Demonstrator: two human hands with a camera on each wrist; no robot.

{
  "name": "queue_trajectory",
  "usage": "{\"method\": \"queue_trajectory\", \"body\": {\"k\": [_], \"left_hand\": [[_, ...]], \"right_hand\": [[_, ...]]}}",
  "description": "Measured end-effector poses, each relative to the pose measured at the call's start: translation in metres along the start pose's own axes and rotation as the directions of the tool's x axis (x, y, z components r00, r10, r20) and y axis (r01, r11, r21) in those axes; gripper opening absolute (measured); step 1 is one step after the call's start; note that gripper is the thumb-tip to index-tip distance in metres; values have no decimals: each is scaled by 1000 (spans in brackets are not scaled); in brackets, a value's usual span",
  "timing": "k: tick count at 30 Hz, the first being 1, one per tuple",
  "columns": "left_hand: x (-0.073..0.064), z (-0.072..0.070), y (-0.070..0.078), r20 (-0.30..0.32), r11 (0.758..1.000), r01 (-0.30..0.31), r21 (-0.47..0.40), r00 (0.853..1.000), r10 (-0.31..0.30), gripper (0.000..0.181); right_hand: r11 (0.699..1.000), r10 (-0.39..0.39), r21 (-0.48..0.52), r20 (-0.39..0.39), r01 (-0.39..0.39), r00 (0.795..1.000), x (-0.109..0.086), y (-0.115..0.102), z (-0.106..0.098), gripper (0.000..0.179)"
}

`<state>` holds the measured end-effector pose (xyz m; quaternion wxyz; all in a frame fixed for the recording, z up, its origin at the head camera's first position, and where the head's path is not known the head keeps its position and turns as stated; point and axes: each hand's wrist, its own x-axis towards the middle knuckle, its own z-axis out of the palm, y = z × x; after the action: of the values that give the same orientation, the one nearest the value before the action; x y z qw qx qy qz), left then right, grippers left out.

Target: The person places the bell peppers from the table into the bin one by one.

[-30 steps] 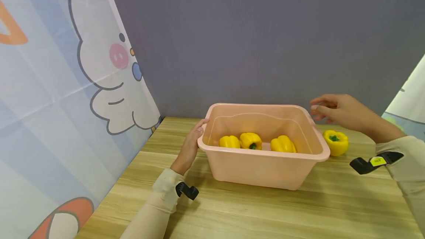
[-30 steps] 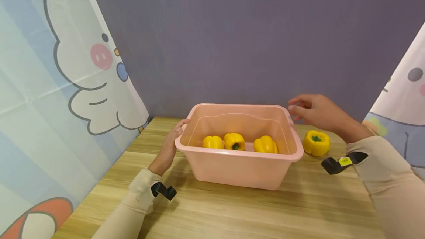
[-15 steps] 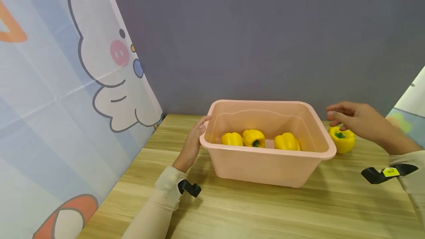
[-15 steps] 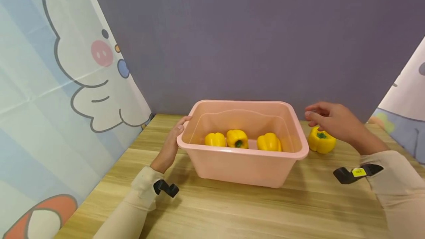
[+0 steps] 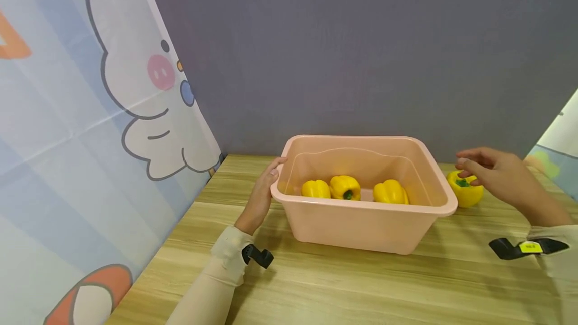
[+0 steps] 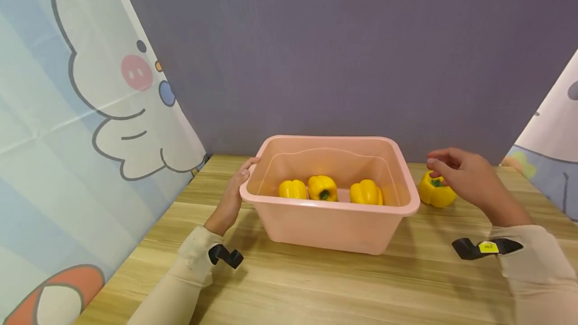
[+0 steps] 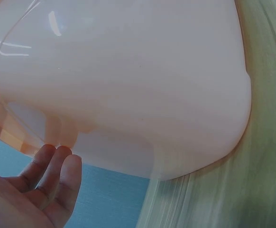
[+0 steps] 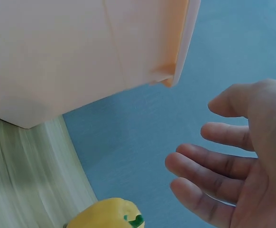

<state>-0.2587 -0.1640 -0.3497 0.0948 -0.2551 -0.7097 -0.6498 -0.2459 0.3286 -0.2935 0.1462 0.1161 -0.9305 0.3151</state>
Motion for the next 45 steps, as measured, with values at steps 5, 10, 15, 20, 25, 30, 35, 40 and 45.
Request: {"method": "queue_trajectory", "body": {"k": [5,10,15,20,25,30,35,40,45], "left_hand": [[-1,0,0,-10,1000,4,6,1000,-4,53],[-1,0,0,-2,1000,-8,15,1000,8,52],[0,0,-1,1,1000,-12,23,1000,12,53],[0,0,-1,-5,999,-7,32,1000,7,53],[1,-1,-2,2,1000,-9,21,1000,9,53],[2,-1,-1,13,1000,-10,13,1000,10,54],[3,-1,2,8,1000,-8,18,1000,8,54],[1,-1,4,9,1000,-3,3,1000,3,54],[-1,-1,3,6,1000,15,-5,1000,-14,53]], "right_hand": [[1000,5,5,-43,-5,999,-4,3,5,45],[999,31,37,-72,-28,997,-9,7,9,47],[998,46,54,-92,-41,995,-12,9,12,48],[995,62,83,-115,-52,991,-13,10,11,48],[993,77,96,-127,-65,989,-13,11,12,48],[995,90,55,-130,-84,987,-14,15,14,50],[989,139,63,-145,-131,980,-15,22,9,53],[982,191,26,-126,-189,973,-15,33,5,58],[974,223,-11,-87,-224,971,-18,45,4,62]]}}
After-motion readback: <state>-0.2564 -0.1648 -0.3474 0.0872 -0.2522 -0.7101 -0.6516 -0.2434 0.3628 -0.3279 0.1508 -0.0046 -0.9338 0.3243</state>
